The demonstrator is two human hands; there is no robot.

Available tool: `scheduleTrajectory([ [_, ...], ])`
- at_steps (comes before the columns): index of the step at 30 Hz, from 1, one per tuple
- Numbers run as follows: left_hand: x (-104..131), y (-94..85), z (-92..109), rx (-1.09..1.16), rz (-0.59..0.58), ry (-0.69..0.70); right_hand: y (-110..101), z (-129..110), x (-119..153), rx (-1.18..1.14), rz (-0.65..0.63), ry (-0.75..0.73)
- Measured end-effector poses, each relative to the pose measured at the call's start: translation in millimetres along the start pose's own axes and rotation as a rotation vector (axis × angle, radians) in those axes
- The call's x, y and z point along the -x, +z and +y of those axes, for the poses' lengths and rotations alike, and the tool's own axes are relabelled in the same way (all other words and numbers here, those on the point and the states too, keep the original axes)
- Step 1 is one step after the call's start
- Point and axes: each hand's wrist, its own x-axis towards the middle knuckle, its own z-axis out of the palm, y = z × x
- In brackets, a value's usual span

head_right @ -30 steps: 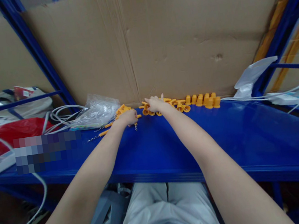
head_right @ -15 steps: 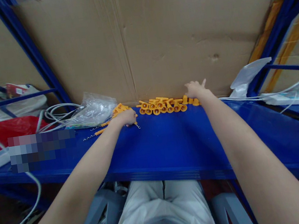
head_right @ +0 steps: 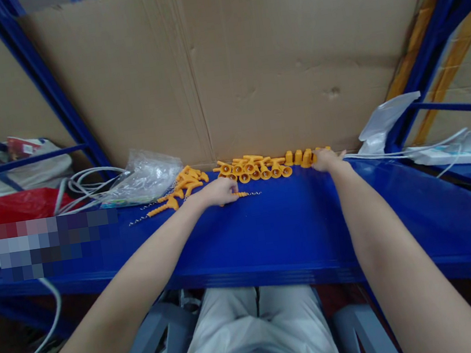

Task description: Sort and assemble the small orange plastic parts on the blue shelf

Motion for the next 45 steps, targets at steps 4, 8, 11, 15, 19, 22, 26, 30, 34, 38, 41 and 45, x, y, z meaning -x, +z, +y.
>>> scheduleTrajectory([
  [4, -2.1, 1.2, -3.7, 0.048, 0.024, 0.031, -10.5, -7.9, 5.7, 0.025, -0.09, 0.069],
  [8, -4.3, -0.2, -11.9, -0.011, 0.059, 0.021, -17.2, -10.4, 5.7, 0.036, -0.057, 0.05],
  [11, -5.1, -1.0, -15.8, -0.043, 0.022, -0.033, -19.1, -11.4, 6.0, 0.046, -0.05, 0.051],
  [15, -4.0, -2.2, -16.0, -0.068, -0.022, -0.061, -19.4, -12.8, 9.5, 0.038, -0.089, 0.062],
  [19, -3.3, -2.7, -15.0, -0.064, -0.027, -0.06, -15.7, -10.7, 10.5, 0.039, -0.108, 0.063],
  [22, -4.4, -2.0, -15.4, -0.058, 0.005, -0.056, -13.4, -7.9, 9.3, 0.041, -0.076, 0.038],
  [26, -5.6, -1.7, -15.9, -0.081, -0.004, -0.056, -18.4, -8.2, 10.8, 0.065, -0.066, 0.042],
  [30, -2.9, -3.7, -13.7, -0.085, -0.008, -0.084, -29.1, -14.1, 14.8, 0.118, -0.11, 0.081],
  [34, 1.9, -6.2, -10.2, -0.092, -0.03, -0.16, -36.1, -21.5, 16.9, 0.126, -0.198, 0.065],
  [38, 3.4, -6.4, -9.8, -0.092, -0.063, -0.192, -36.1, -29.6, 20.3, 0.097, -0.309, -0.034],
  [41, 0.5, -4.3, -12.5, -0.086, -0.074, -0.171, -30.3, -36.1, 26.3, -0.026, -0.327, -0.102],
  [45, -4.8, -0.5, -17.6, -0.023, -0.063, -0.146, -18.5, -44.8, 39.3, -0.125, -0.276, -0.135],
])
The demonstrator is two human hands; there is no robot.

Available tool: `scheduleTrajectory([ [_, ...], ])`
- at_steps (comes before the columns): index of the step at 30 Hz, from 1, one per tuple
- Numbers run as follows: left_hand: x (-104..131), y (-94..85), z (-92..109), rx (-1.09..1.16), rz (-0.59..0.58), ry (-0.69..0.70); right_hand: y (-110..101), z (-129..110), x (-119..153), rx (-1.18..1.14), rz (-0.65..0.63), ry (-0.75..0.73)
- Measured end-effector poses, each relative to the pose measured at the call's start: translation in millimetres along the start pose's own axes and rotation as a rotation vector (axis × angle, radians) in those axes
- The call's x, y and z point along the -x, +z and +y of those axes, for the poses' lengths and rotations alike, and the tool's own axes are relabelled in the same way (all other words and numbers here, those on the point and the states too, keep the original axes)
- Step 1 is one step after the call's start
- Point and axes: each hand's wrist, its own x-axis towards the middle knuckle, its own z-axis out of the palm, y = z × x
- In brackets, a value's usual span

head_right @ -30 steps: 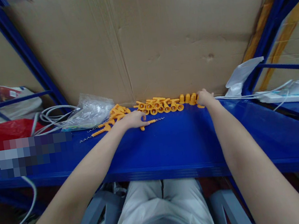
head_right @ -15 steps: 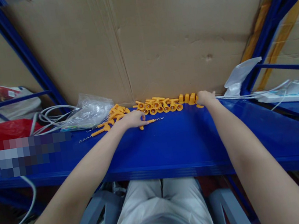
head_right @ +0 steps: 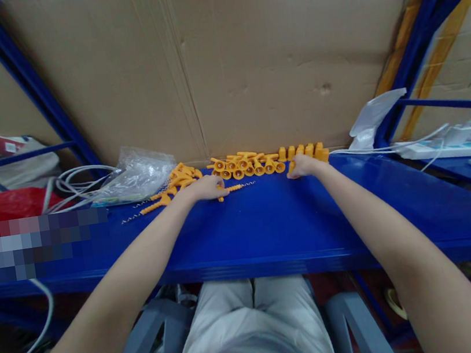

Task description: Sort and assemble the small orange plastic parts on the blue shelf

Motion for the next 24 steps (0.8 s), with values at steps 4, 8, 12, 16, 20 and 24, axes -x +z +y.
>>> scheduleTrajectory([
  [4, -1.8, 1.4, -2.4, 0.092, -0.024, 0.009, 8.8, -8.4, 11.9, -0.1, 0.033, 0.06],
  [8, -1.6, 2.6, -2.8, 0.128, 0.003, -0.006, 10.1, -17.7, 22.1, -0.124, 0.064, 0.112],
  [12, -3.2, 5.0, -3.0, 0.129, 0.082, 0.003, 12.0, -28.7, 27.4, -0.036, 0.116, -0.021],
  [16, -4.5, 5.6, -3.4, 0.138, 0.138, 0.026, 13.8, -42.2, 32.3, 0.039, 0.136, -0.262],
  [20, -5.6, 5.4, -4.0, 0.157, 0.153, 0.05, 13.1, -55.9, 39.1, 0.079, 0.13, -0.342],
  [24, -7.4, 6.3, -5.7, 0.153, 0.159, 0.048, 12.3, -61.9, 43.9, 0.075, 0.141, -0.38],
])
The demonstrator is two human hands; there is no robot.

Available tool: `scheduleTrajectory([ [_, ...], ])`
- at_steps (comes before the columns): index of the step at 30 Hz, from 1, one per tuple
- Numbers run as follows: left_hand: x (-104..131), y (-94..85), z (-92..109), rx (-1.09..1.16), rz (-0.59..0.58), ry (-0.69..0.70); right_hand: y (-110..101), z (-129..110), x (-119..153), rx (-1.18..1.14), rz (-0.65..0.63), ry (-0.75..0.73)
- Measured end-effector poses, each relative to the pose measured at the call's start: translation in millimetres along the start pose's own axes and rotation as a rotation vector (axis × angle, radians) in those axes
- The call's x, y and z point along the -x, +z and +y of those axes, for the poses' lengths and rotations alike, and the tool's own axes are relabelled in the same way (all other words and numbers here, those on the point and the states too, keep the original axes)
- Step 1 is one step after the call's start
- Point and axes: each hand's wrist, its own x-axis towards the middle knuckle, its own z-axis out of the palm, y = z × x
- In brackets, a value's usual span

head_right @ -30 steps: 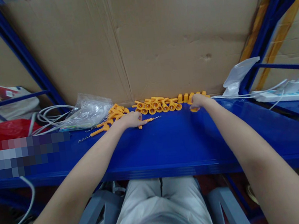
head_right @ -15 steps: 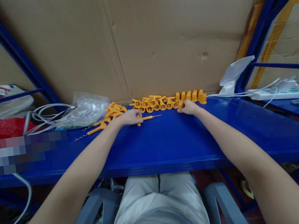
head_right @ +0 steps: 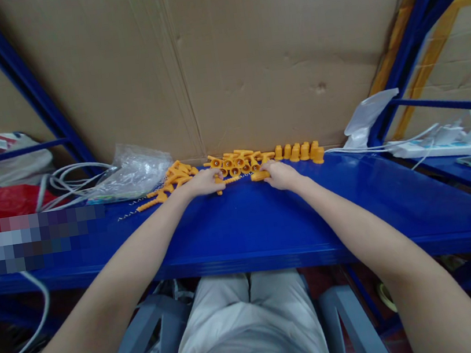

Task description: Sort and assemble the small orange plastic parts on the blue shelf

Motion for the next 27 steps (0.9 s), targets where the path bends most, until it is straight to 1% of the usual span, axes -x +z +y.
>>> scheduleTrajectory([
  [5, -0.7, 1.1, -2.7, -0.002, 0.02, -0.002, 4.5, 7.4, -0.9, -0.025, 0.05, 0.062],
  [7, -0.9, 1.7, -3.3, -0.003, 0.03, -0.004, 8.8, 13.5, -3.1, -0.049, 0.088, 0.049],
  [10, -1.5, 3.2, -3.1, 0.002, 0.058, 0.01, 16.5, 20.6, -7.3, -0.099, 0.148, -0.026],
  [13, -2.0, 5.6, -1.2, 0.036, 0.093, 0.032, 22.5, 21.0, -10.3, -0.167, 0.218, -0.146],
  [16, -1.3, 7.6, 2.0, 0.088, 0.162, 0.075, 25.4, 16.7, -10.6, -0.221, 0.303, -0.256],
  [18, -0.4, 8.2, 4.0, 0.105, 0.217, 0.101, 26.0, 14.4, -9.9, -0.241, 0.338, -0.29],
  [20, 0.3, 8.5, 5.2, 0.108, 0.253, 0.101, 26.0, 13.9, -9.3, -0.261, 0.355, -0.3],
  [23, 0.2, 8.9, 5.4, 0.125, 0.268, 0.094, 25.3, 15.6, -9.5, -0.315, 0.372, -0.297],
  [27, -1.8, 10.4, 3.6, 0.168, 0.278, 0.101, 23.8, 18.4, -12.0, -0.467, 0.349, -0.251],
])
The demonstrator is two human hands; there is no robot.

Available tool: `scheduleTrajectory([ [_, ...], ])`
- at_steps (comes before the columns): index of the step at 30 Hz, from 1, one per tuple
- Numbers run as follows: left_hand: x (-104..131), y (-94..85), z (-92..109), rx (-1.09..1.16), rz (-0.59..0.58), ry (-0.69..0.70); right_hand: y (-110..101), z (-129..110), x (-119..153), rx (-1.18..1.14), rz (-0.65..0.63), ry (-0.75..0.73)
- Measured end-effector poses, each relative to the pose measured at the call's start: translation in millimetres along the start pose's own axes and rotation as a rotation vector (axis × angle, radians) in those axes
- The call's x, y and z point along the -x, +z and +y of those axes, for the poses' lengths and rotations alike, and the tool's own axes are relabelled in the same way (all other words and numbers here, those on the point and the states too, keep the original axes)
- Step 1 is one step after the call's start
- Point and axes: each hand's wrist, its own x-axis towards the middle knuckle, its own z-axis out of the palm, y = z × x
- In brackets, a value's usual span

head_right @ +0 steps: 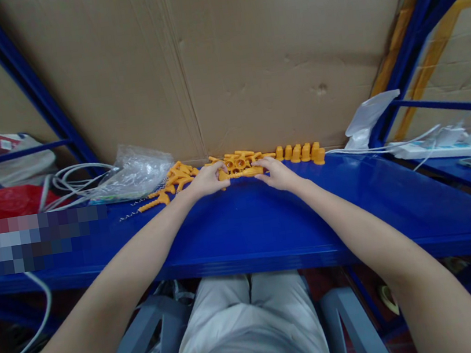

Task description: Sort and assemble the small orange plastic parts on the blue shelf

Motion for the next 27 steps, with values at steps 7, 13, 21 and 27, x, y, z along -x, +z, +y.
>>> scheduleTrajectory([
  [7, -1.1, 2.5, -6.8, -0.04, 0.056, 0.006, -5.7, 2.4, -1.6, -0.431, -0.049, 0.261],
  [13, 1.9, 4.1, -3.3, -0.048, 0.076, 0.029, -10.8, -17.6, 0.6, -0.618, -0.108, 0.561],
  [21, 2.5, 3.6, -2.3, -0.078, 0.083, 0.007, -11.1, -38.7, -1.4, -0.679, -0.055, 0.706],
  [27, 1.4, 3.6, -5.0, -0.07, 0.104, 0.028, -18.0, -35.2, 0.0, -0.678, -0.096, 0.635],
])
